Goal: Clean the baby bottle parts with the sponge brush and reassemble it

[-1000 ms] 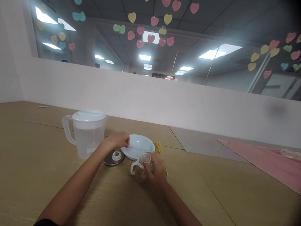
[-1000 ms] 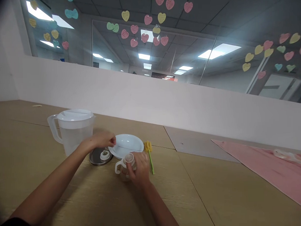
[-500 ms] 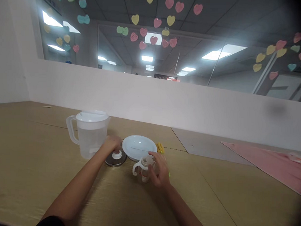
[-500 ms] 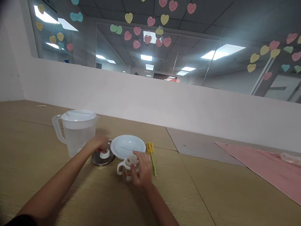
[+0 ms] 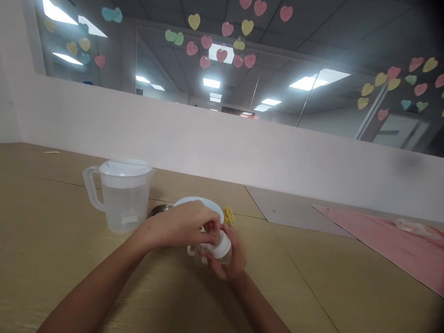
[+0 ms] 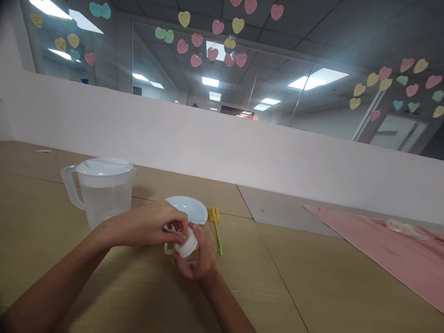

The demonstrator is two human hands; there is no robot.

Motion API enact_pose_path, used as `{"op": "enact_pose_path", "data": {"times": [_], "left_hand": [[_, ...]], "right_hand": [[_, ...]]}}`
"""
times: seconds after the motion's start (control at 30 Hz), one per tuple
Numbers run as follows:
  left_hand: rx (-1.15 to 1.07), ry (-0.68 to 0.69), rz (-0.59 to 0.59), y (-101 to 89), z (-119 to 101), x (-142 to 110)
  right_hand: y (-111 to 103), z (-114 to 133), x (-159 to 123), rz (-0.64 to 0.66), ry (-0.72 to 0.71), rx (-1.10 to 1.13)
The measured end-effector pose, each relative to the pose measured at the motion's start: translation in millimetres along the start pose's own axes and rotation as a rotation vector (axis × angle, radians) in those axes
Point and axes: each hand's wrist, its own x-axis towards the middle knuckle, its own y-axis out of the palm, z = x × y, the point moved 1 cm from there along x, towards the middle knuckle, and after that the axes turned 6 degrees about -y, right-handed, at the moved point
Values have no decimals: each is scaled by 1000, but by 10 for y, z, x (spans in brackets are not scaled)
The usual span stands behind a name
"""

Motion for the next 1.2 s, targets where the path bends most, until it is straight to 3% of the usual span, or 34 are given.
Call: {"op": "enact_pose_path", "data": {"times": [0.13, 0.33, 0.63, 0.87, 1.03, 1.2], "left_hand": [[-177, 43, 79, -8, 5, 6], [-628, 55, 309, -5, 247, 146], [-961, 39, 514, 160, 478, 300], [-1056, 17, 595, 303, 634, 403], [-1088, 6, 588, 412, 762, 495], [-980, 6, 487, 286, 761, 470]], "right_hand": [[-23, 75, -15, -46, 37, -28], [-47, 165, 35, -19, 132, 28], [-69, 198, 41, -18, 143, 68], [-83, 246, 54, -28, 158, 71], [-60, 189, 9, -9, 164, 68], [14, 118, -32, -49, 259, 82]]}}
